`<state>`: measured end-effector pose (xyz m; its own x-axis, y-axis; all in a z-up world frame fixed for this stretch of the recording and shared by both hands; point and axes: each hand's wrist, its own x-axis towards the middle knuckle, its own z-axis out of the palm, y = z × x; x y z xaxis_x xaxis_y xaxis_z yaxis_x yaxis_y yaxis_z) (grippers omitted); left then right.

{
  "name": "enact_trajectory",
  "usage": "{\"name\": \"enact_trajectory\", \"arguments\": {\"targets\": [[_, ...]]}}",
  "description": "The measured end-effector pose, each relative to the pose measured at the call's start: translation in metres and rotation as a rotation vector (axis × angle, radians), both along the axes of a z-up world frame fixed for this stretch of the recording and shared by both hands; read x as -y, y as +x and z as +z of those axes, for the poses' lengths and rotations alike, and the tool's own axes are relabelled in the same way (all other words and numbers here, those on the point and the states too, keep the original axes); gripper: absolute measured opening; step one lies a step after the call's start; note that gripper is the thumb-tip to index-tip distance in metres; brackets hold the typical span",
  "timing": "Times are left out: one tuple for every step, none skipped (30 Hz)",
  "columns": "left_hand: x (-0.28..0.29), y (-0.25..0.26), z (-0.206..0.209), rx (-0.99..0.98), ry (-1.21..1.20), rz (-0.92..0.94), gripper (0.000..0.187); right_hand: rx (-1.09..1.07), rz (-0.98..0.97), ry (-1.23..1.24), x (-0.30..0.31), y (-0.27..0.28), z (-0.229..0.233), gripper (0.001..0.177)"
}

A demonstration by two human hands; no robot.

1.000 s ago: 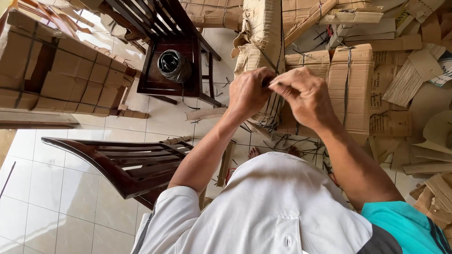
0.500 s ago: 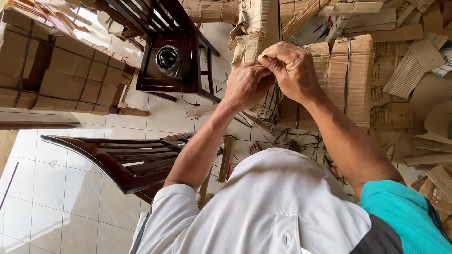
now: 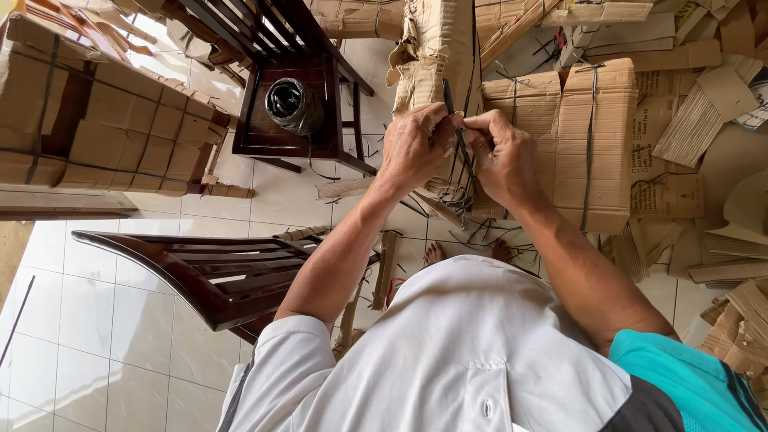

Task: Securing cardboard protection on wooden chairs using plastic straps

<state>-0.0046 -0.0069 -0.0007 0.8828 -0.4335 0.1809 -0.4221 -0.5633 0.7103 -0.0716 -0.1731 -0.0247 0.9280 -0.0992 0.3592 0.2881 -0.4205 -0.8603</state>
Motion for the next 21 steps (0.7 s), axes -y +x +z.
{"name": "enact_trajectory", "arguments": {"targets": [[0.0, 0.0, 0.003, -0.001, -0.001, -0.001, 0.032, -0.001, -0.001, -0.001, 0.001, 0.0, -0.003, 0.007], [0.0, 0.001, 0.005, 0.001, -0.016, -0.006, 0.033, 0.023, -0.017, 0.01, 0.002, 0.001, -0.007, 0.005], [0.0, 0.002, 0.008, 0.005, -0.031, -0.01, 0.034, 0.049, -0.032, 0.021, 0.002, 0.002, -0.01, 0.004], [0.002, 0.001, 0.011, 0.007, -0.032, -0.01, 0.034, 0.05, -0.032, 0.019, -0.002, 0.001, -0.007, 0.004], [0.003, -0.001, 0.014, -0.017, -0.049, 0.005, 0.034, 0.035, -0.025, 0.028, -0.007, 0.0, -0.004, 0.009], [0.004, -0.002, 0.017, -0.04, -0.065, 0.021, 0.033, 0.02, -0.018, 0.037, -0.012, -0.001, -0.002, 0.016], [0.003, 0.0, 0.014, -0.038, -0.066, 0.022, 0.033, 0.022, -0.017, 0.036, -0.012, 0.0, -0.005, 0.016], [0.002, 0.001, 0.011, -0.061, -0.068, 0.028, 0.032, -0.01, -0.066, 0.049, -0.012, 0.0, -0.008, 0.019], [0.0, 0.002, 0.008, -0.085, -0.07, 0.034, 0.03, -0.042, -0.115, 0.061, -0.012, 0.0, -0.012, 0.021], [0.001, 0.001, 0.008, -0.085, -0.071, 0.036, 0.03, -0.042, -0.114, 0.06, -0.013, 0.002, -0.015, 0.021], [0.001, 0.001, 0.008, -0.076, -0.061, 0.027, 0.028, -0.043, -0.123, 0.068, -0.014, 0.004, -0.018, 0.022], [0.002, 0.0, 0.008, -0.066, -0.05, 0.019, 0.027, -0.045, -0.133, 0.076, -0.016, 0.006, -0.02, 0.023], [0.002, 0.0, 0.007, -0.064, -0.051, 0.019, 0.027, -0.042, -0.132, 0.076, -0.018, 0.006, -0.018, 0.023], [0.001, 0.0, 0.006, -0.1, -0.056, 0.026, 0.022, -0.037, -0.132, 0.103, -0.021, 0.006, -0.015, 0.023], [0.001, 0.0, 0.004, -0.137, -0.062, 0.032, 0.018, -0.033, -0.132, 0.13, -0.023, 0.005, -0.013, 0.022], [0.001, -0.001, 0.013, -0.136, -0.063, 0.033, 0.018, -0.032, -0.131, 0.128, -0.027, 0.005, -0.009, 0.022], [0.0, -0.001, 0.022, -0.175, -0.105, 0.026, 0.017, -0.028, -0.143, 0.139, -0.032, 0.004, -0.006, 0.015], [-0.001, -0.002, 0.031, -0.213, -0.146, 0.02, 0.017, -0.025, -0.156, 0.149, -0.037, 0.004, -0.003, 0.01], [-0.003, 0.0, 0.029, -0.214, -0.146, 0.025, 0.017, -0.026, -0.151, 0.15, -0.035, 0.005, -0.006, 0.01], [-0.005, 0.002, 0.026, -0.212, -0.181, -0.021, 0.017, 0.012, -0.146, 0.113, -0.033, 0.006, -0.008, 0.01], [-0.007, 0.005, 0.023, -0.209, -0.216, -0.068, 0.019, 0.053, -0.142, 0.076, -0.031, 0.007, -0.011, 0.01]]}}
